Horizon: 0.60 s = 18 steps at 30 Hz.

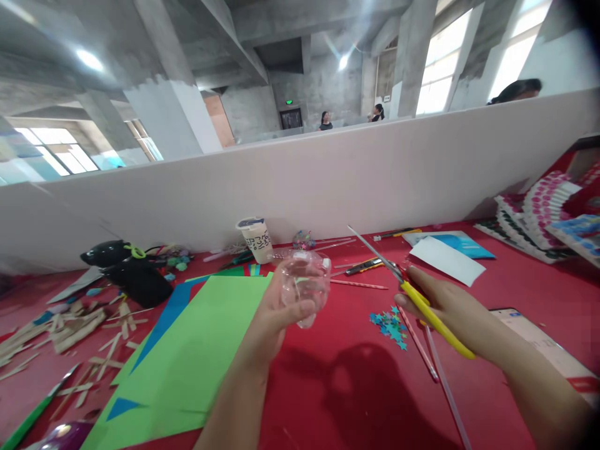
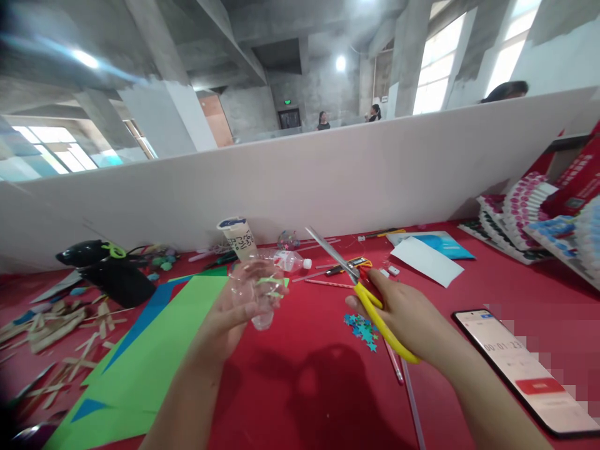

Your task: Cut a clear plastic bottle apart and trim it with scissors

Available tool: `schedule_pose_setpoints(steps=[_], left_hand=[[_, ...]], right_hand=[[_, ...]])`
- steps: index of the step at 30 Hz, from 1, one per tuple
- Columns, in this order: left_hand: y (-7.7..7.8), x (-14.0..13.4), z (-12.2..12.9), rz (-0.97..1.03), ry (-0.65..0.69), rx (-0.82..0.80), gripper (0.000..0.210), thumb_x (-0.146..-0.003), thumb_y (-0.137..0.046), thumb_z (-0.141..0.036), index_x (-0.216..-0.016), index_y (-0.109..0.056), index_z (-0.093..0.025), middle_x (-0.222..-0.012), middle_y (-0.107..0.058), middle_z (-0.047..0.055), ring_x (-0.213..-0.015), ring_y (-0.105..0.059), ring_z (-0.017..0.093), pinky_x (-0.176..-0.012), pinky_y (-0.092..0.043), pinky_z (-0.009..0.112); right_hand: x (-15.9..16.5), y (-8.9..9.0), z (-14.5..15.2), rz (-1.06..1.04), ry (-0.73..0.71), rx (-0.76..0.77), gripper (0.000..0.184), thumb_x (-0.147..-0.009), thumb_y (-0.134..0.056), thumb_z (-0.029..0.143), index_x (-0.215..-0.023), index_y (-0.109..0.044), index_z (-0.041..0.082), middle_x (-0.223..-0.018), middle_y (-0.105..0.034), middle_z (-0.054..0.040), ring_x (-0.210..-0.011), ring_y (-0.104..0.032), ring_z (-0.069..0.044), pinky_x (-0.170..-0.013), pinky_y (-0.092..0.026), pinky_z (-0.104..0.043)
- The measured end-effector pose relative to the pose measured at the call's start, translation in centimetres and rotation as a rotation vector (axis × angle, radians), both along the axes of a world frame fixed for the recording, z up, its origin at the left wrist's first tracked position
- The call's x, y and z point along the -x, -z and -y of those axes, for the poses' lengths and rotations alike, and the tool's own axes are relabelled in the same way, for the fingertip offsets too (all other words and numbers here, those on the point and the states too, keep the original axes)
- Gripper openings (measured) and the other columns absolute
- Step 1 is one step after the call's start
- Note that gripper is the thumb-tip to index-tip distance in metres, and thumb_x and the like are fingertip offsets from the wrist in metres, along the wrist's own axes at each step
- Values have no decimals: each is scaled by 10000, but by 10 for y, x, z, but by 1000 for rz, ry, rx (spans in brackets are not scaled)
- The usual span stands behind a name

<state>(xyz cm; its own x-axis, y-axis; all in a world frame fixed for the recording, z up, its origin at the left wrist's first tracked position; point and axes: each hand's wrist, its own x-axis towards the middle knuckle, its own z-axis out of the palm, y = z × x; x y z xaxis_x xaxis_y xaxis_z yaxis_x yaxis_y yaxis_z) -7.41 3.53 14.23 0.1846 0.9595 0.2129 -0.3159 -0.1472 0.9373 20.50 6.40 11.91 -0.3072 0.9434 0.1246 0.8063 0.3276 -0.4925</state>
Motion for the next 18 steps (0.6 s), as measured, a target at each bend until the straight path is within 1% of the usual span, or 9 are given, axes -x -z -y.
schedule_pose_setpoints(steps=[1,2,3,6,8,10,12,14,18], left_hand=[[-2,1,0,-1,-63,-25,526,-694,-743,-238,-1169,-518,-256,-1135,-593,60,-955,-615,215,-774,-490,305],[-3,2,0,-5,-95,-34,525,-701,-734,-237,-1180,-519,-253,-1136,-594,63,-958,-612,212,-783,-487,304],[-3,2,0,-17,-94,-26,526,-704,-728,-238,-1189,-523,-247,-1132,-595,66,-956,-610,210,-785,-485,301],[-2,3,0,-57,-18,17,541,-693,-729,-239,-1200,-538,-248,-1117,-592,58,-919,-605,190,-773,-479,288],[1,3,0,-84,30,19,553,-684,-735,-243,-1203,-544,-258,-1108,-581,49,-897,-595,174,-743,-470,266],[2,3,0,-112,64,8,564,-680,-739,-263,-1210,-548,-260,-1098,-572,47,-899,-587,172,-725,-461,253],[4,4,-1,-140,92,1,582,-674,-749,-270,-1220,-547,-263,-1092,-569,47,-915,-582,174,-744,-456,254],[5,5,-1,-155,131,8,611,-664,-759,-270,-1233,-539,-270,-1100,-568,47,-916,-581,174,-760,-453,260],[10,7,-2,-104,213,22,620,-666,-756,-256,-1241,-531,-310,-1141,-569,44,-913,-586,174,-713,-443,251]], right_hand=[[-2,-2,-1,38,7,3,296,-932,-394,558,-864,-380,270,-638,-562,10,-566,-552,-229,-490,-352,-292],[-2,-4,-1,72,5,3,299,-930,-392,562,-871,-387,268,-646,-581,-1,-576,-559,-243,-502,-348,-300],[-2,-5,0,102,-6,0,304,-927,-394,567,-869,-392,269,-648,-592,-5,-577,-560,-249,-505,-340,-302],[3,-7,3,170,-73,-25,305,-925,-404,571,-857,-391,274,-642,-607,4,-551,-551,-239,-497,-306,-292],[7,-5,5,216,-106,-54,295,-938,-389,557,-884,-398,268,-644,-618,-5,-544,-556,-242,-496,-280,-290],[8,-2,6,268,-109,-91,301,-946,-378,547,-943,-420,249,-667,-640,-36,-548,-573,-261,-497,-255,-291],[7,0,5,314,-104,-126,332,-949,-357,554,-967,-438,232,-653,-643,-54,-535,-585,-280,-489,-226,-291],[6,1,5,348,-108,-161,359,-947,-341,570,-954,-444,226,-612,-631,-51,-518,-592,-296,-480,-201,-293],[4,4,4,386,-139,-219,356,-949,-336,573,-939,-437,232,-578,-618,-28,-490,-587,-284,-474,-192,-292]])
